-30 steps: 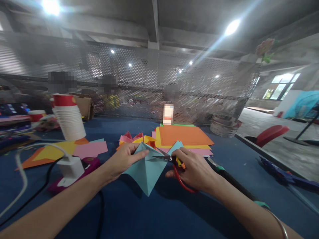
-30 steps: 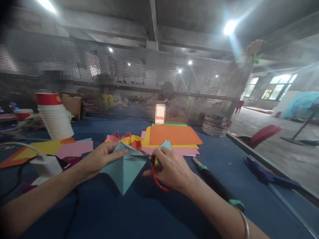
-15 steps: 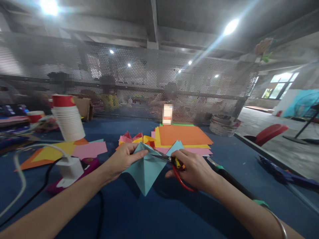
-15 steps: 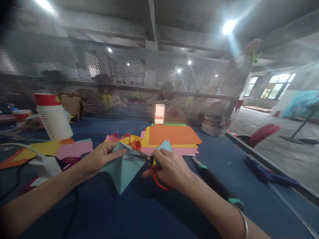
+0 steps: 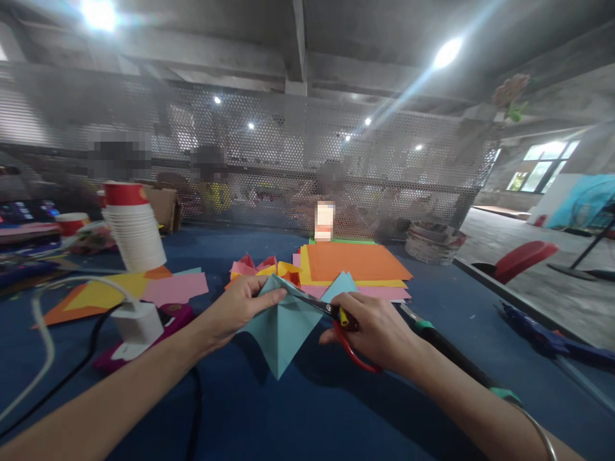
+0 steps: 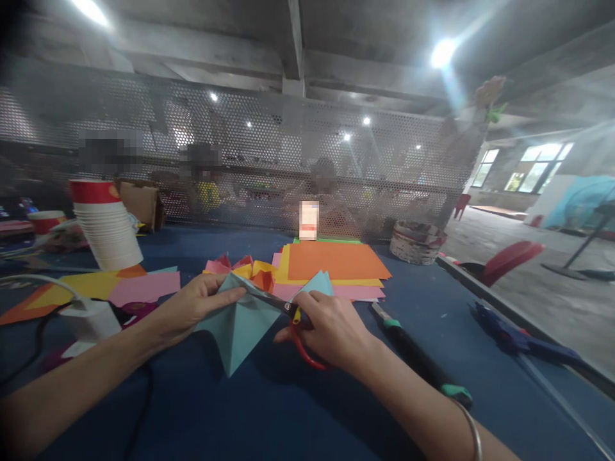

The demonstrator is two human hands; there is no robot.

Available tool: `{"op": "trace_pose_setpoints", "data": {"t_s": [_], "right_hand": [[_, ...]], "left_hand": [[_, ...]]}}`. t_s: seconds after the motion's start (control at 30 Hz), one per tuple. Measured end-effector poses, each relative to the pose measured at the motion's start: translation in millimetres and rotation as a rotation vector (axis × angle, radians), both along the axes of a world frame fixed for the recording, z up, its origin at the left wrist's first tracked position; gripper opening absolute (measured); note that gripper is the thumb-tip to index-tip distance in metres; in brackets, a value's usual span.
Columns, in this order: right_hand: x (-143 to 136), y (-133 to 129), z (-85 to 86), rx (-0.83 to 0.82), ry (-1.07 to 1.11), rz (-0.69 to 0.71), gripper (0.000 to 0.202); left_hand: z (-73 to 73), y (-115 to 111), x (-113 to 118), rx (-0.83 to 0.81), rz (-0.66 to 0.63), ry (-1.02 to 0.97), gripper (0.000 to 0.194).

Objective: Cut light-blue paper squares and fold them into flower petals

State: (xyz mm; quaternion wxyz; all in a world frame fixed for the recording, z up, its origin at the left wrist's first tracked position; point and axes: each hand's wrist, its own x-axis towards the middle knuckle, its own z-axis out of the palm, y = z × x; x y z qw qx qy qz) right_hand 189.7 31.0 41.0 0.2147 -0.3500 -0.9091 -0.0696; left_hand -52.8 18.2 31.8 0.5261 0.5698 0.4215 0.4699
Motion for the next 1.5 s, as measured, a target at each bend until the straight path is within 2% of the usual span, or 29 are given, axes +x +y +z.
{"op": "trace_pose_setpoints", "data": {"t_s": [0.63, 0.8, 1.1, 1.27, 1.5], "right_hand": [[2.9, -0.5, -3.3, 0.082, -0.003, 0.029, 0.042], [4.8, -0.7, -4.1, 0.06, -0.025, 0.036, 0.037], [4.8, 0.1, -2.4, 0.089, -0.083, -0.01, 0.036], [0.4, -3.1, -2.7, 0.051, -0.119, -0.08, 0.034], [-3.2, -7.9, -1.4, 0.038, -0.135, -0.145, 0.041]], "left_hand": [[-2.0, 0.3, -0.3, -0.045, -0.015, -0.029, 0.025], [-2.2, 0.6, -0.2, -0.053, -0.032, -0.037, 0.025], [1.3, -1.1, 1.4, -0.048, -0.021, -0.078, 0.02], [0.4, 0.1, 2.3, -0.086, -0.01, -0.113, 0.019], [0.6, -0.6, 2.9, -0.101, 0.007, -0.136, 0.018]]}}
